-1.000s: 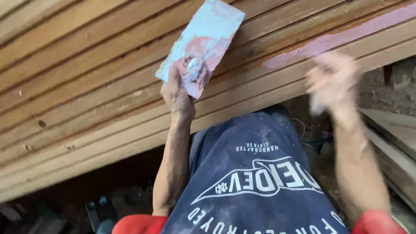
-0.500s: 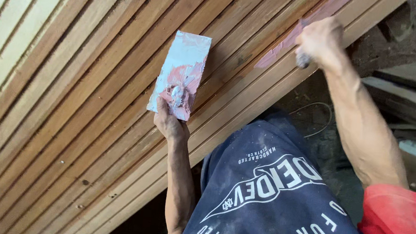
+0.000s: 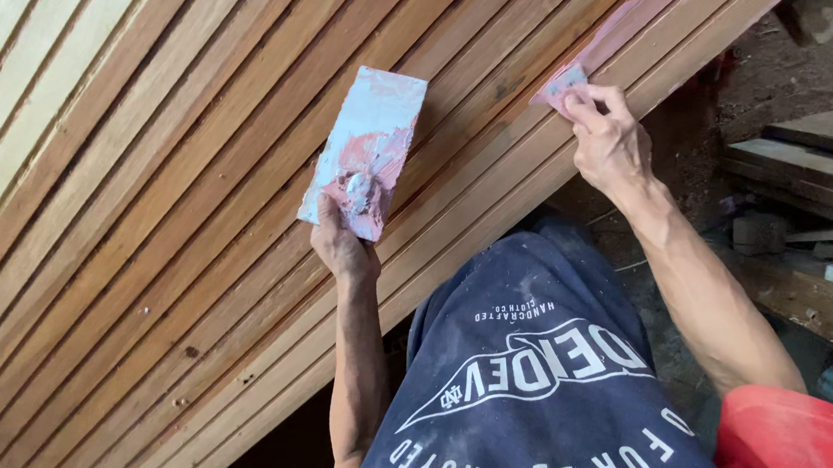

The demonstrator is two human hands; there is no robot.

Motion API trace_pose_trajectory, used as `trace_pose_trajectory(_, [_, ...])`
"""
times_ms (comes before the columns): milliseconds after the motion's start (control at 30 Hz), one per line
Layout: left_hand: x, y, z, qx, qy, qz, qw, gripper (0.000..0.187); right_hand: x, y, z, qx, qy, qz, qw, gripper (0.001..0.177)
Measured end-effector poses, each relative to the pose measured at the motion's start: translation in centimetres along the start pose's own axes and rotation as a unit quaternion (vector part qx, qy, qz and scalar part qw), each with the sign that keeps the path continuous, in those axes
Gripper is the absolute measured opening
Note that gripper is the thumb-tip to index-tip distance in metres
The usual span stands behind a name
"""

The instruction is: The person applies a pinkish filler paste into the gaps between horizontal wooden planks using a small putty knife. They repeatedly scoop the filler from a larger rectangular board held in the left hand and spread it along the seams of the wooden surface.

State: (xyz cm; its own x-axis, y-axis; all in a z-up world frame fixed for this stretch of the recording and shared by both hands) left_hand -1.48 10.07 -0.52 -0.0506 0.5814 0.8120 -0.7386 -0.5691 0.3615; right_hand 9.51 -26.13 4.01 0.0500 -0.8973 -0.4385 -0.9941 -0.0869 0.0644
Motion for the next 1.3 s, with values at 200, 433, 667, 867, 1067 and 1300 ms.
trace_pose_trajectory(200, [0.0,1.0,-1.4,0.021,-0.005,-0.007,1.000,0.054,-0.4,-1.0,-1.2,-0.076,0.030,0.083,0.993,0.025])
trace_pose_trajectory(433, [1.0,0.8,-1.9,0.025,0.005,0.006,1.000,0.054,-3.4,0.2,-0.6,-0.124,0.069,0.044,0.989,0.030])
trace_pose_trajectory(667, [1.3,1.1,-1.1,0.024,0.007,0.026,0.999,0.055,-4.2,1.1,0.3,-0.134,0.030,0.004,0.991,0.028])
trace_pose_trajectory(867, [0.4,1.9,-0.7,0.036,0.019,0.039,0.998,0.054,-5.8,1.7,-0.8,-0.174,0.063,0.006,0.983,0.029])
trace_pose_trajectory(1067, [0.5,3.2,-0.4,0.066,0.015,0.043,0.997,0.052,-5.4,-1.2,-1.3,-0.130,0.109,-0.178,0.969,0.037])
trace_pose_trajectory(1300, [0.0,3.7,1.9,0.085,0.007,0.044,0.995,0.049,-0.5,-5.7,-2.4,-0.130,0.251,-0.253,0.925,0.025])
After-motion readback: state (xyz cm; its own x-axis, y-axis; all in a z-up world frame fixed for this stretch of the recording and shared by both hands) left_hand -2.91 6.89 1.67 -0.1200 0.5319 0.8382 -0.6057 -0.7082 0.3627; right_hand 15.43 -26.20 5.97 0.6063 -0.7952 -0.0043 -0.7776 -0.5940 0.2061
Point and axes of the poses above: each hand's wrist, its own y-axis away from the middle knuckle, its own z-axis out of the palm, x = y × z, the point moved 3 cm from there along -y, towards the middle knuckle, and after that the axes turned 13 degrees about z, right-handed, at the moved point
